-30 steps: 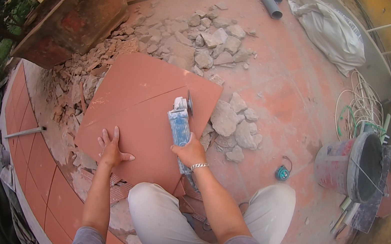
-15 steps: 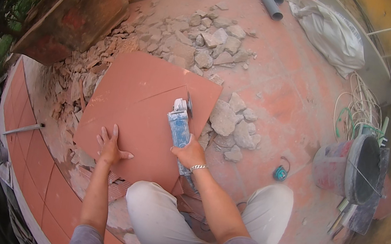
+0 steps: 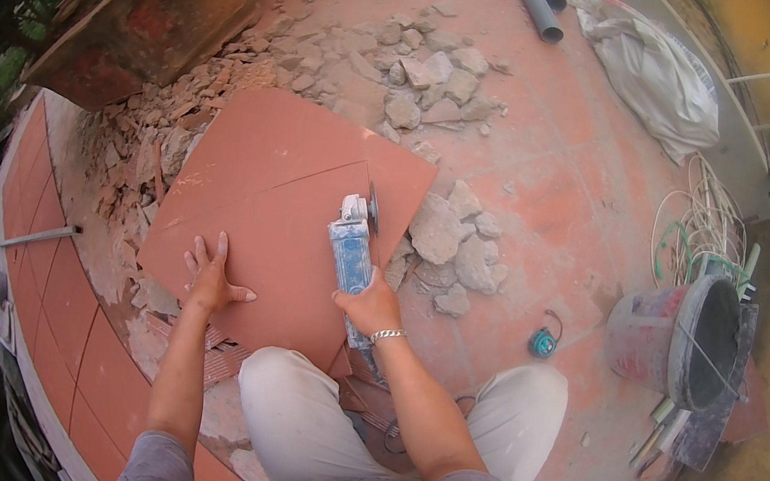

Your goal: The person uses an angle grinder to cut a red tile into a triangular shape, then fits the cut piece into a gap in the tiled floor. The person repeats the cutting and fitting process with another tile.

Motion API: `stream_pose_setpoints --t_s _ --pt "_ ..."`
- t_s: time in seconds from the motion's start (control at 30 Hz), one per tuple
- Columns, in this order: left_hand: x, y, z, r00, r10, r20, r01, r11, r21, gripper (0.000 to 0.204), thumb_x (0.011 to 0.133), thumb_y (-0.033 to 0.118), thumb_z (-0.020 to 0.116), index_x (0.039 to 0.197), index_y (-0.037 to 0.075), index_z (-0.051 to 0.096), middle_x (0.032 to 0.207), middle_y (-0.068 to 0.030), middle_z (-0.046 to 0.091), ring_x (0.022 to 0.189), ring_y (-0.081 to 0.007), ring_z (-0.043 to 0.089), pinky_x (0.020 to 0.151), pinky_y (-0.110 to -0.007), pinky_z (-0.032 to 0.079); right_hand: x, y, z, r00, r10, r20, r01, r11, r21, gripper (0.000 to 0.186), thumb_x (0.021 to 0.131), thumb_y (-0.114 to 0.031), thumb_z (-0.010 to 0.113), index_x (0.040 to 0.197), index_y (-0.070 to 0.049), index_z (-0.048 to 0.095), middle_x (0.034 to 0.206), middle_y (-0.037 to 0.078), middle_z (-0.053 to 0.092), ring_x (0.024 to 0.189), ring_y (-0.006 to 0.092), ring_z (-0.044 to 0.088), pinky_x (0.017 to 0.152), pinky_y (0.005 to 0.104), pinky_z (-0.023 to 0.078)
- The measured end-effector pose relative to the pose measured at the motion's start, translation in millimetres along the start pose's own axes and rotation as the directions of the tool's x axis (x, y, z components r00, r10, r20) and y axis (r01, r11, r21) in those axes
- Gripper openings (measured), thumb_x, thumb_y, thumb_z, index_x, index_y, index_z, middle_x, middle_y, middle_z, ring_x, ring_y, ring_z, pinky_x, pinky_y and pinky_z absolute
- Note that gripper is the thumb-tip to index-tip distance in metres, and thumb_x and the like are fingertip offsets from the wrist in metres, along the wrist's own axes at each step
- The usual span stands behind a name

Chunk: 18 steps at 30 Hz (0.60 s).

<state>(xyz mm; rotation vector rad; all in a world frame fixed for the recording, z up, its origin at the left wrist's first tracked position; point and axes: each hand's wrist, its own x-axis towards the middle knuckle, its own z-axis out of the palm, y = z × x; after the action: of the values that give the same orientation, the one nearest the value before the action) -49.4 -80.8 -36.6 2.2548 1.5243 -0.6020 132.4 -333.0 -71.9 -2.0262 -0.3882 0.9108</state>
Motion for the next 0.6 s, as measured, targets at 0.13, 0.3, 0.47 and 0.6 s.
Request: stream_pose_setpoints --t_s 0.13,0.3,0.47,0.6 --pt "0 -1 1 1.0 0.017 -0.006 -0.017 1.0 0.001 0.152 0.054 0.034 0.105 0.171 0.036 0.008 0.178 -0.0196 -0.01 0.16 -0.0536 -0.002 0.11 -0.084 0.031 -3 -1 -1 1.0 0.018 0.005 -0.018 1.0 -0.02 0.07 0.075 -0.035 0.082 0.13 0.003 0.06 0.112 0.025 0.075 0.106 0.0399 0.073 0.094 0.0446 0.056" --pt "1 -2 3 1.0 0.014 -0.011 -0.014 1.0 0.006 0.151 0.055 0.033 0.104 0.171 0.035 0.007 0.178 -0.0201 -0.01 0.16 -0.0538 -0.002 0.11 -0.084 0.031 -8 -1 -2 1.0 0.027 0.008 -0.027 0.999 -0.034 0.073 0.075 -0.035 0.083 0.132 0.004 0.059 0.113 0.026 0.075 0.107 0.0393 0.073 0.095 0.0442 0.056" --pt "3 -2 1 1.0 0.02 0.005 -0.02 1.0 0.0 0.151 0.055 0.036 0.104 0.171 0.033 0.008 0.177 -0.0201 -0.011 0.16 -0.0543 -0.004 0.11 -0.086 0.03 -10 0 -2 0.999 0.045 0.017 -0.044 0.999 -0.013 0.076 0.075 -0.034 0.084 0.134 0.006 0.058 0.114 0.026 0.074 0.107 0.0379 0.073 0.095 0.0429 0.056" --pt "1 -2 1 1.0 0.018 0.004 -0.018 1.0 0.003 0.15 0.056 0.036 0.104 0.171 0.034 0.008 0.178 -0.0197 -0.011 0.16 -0.054 -0.004 0.11 -0.086 0.03 -11 4 -1 0.999 0.037 0.016 -0.037 0.999 -0.022 0.076 0.075 -0.035 0.083 0.134 0.006 0.057 0.114 0.027 0.075 0.107 0.0392 0.073 0.095 0.0439 0.056"
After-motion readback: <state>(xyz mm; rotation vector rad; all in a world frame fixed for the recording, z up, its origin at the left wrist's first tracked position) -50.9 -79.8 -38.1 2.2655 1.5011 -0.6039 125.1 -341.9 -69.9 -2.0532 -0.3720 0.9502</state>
